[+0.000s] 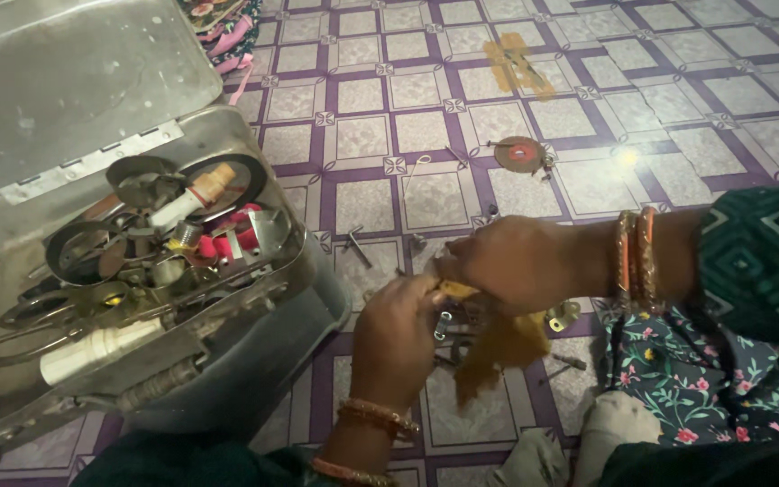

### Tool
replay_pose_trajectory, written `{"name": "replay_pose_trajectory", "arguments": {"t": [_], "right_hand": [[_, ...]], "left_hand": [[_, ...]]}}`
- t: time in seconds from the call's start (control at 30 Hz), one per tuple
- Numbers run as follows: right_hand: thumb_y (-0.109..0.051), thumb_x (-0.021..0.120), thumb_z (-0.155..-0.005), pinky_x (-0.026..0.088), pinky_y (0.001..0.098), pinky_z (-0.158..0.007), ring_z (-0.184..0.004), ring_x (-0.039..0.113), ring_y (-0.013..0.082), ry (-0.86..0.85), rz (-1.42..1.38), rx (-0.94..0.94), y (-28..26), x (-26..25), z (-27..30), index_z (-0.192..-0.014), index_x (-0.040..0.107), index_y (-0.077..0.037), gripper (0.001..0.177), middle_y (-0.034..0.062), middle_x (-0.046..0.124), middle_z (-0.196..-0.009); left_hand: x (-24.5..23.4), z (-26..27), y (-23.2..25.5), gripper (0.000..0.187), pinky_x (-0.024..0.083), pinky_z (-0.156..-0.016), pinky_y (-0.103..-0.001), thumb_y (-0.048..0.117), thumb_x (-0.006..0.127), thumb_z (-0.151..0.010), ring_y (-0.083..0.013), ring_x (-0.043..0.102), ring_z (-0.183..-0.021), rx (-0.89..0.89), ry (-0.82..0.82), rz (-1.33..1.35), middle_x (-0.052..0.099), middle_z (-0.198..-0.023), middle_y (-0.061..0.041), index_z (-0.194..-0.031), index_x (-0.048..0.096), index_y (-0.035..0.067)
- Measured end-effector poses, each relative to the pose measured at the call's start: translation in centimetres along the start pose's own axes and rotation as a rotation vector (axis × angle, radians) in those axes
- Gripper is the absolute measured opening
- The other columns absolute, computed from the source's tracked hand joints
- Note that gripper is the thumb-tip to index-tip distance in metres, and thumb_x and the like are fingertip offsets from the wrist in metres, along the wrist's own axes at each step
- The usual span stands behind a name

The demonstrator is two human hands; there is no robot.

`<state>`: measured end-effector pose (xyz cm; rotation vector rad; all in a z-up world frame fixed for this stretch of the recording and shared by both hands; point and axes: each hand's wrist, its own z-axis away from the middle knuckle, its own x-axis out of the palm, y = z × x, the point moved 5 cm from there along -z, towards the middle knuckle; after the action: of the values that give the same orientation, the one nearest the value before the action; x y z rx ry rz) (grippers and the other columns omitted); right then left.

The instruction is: The person sits on the floor and wipes small metal parts with a yellow cloth. They pick up each part, wipe it, and place it back into a plastic container.

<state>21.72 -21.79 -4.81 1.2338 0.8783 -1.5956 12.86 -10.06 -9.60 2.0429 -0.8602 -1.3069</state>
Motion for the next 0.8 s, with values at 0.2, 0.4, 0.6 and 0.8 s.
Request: {"name": "replay_pose_trajectory", "arguments": {"t": [0.2, 0.4, 0.6, 0.8], "right_hand": [[-0.035, 0.075, -0.079, 0.058, 0.0492, -0.075, -0.091, 0.070, 0.0379, -0.102, -0.006, 0.075, 1.3, 0.7, 0.7, -0.138, 0.050, -0.010, 0.069, 0.0165, 0.067, -0.106], [-0.026, 0.069, -0.085, 0.060, 0.0459, -0.077, -0.092, 0.070, 0.0334, -0.118, 0.078, 0.088, 1.4, 0.9, 0.9, -0.119, 0.056, -0.007, 0.042, 0.0136, 0.066, -0.097], [-0.033, 0.072, -0.082, 0.059, 0.0469, -0.078, -0.093, 0.069, 0.0349, -0.139, 0.043, 0.111, 0.7, 0.9, 1.0, -0.124, 0.055, -0.008, 0.052, 0.0150, 0.065, -0.100], [-0.036, 0.061, -0.092, 0.056, 0.0491, -0.086, -0.097, 0.072, 0.0348, -0.182, -0.311, 0.333, 1.1, 0.5, 0.6, -0.119, 0.058, -0.015, 0.034, 0.0135, 0.073, -0.098]], "left_hand": [[0.7, -0.8, 1.1, 0.007, 0.054, -0.082, -0.045, 0.007, 0.068, -0.090, -0.0326, 0.069, -0.095, 0.144, 0.126, -0.094, 0.071, -0.099, -0.012, -0.098, 0.066, 0.007], [1.0, -0.9, 0.4, 0.008, 0.057, -0.074, -0.038, 0.005, 0.068, -0.092, -0.0264, 0.072, -0.086, -0.074, 0.023, 0.063, 0.070, -0.099, -0.010, -0.100, 0.066, 0.007], [0.8, -0.9, 0.4, 0.010, 0.057, -0.075, -0.037, 0.004, 0.071, -0.088, -0.0262, 0.073, -0.088, -0.029, 0.070, 0.123, 0.072, -0.099, -0.010, -0.097, 0.068, 0.006], [0.2, -1.0, -0.9, 0.017, 0.062, -0.076, -0.030, 0.006, 0.067, -0.086, -0.0154, 0.074, -0.088, -0.237, 0.219, 0.302, 0.072, -0.104, -0.004, -0.102, 0.069, 0.010]]}}
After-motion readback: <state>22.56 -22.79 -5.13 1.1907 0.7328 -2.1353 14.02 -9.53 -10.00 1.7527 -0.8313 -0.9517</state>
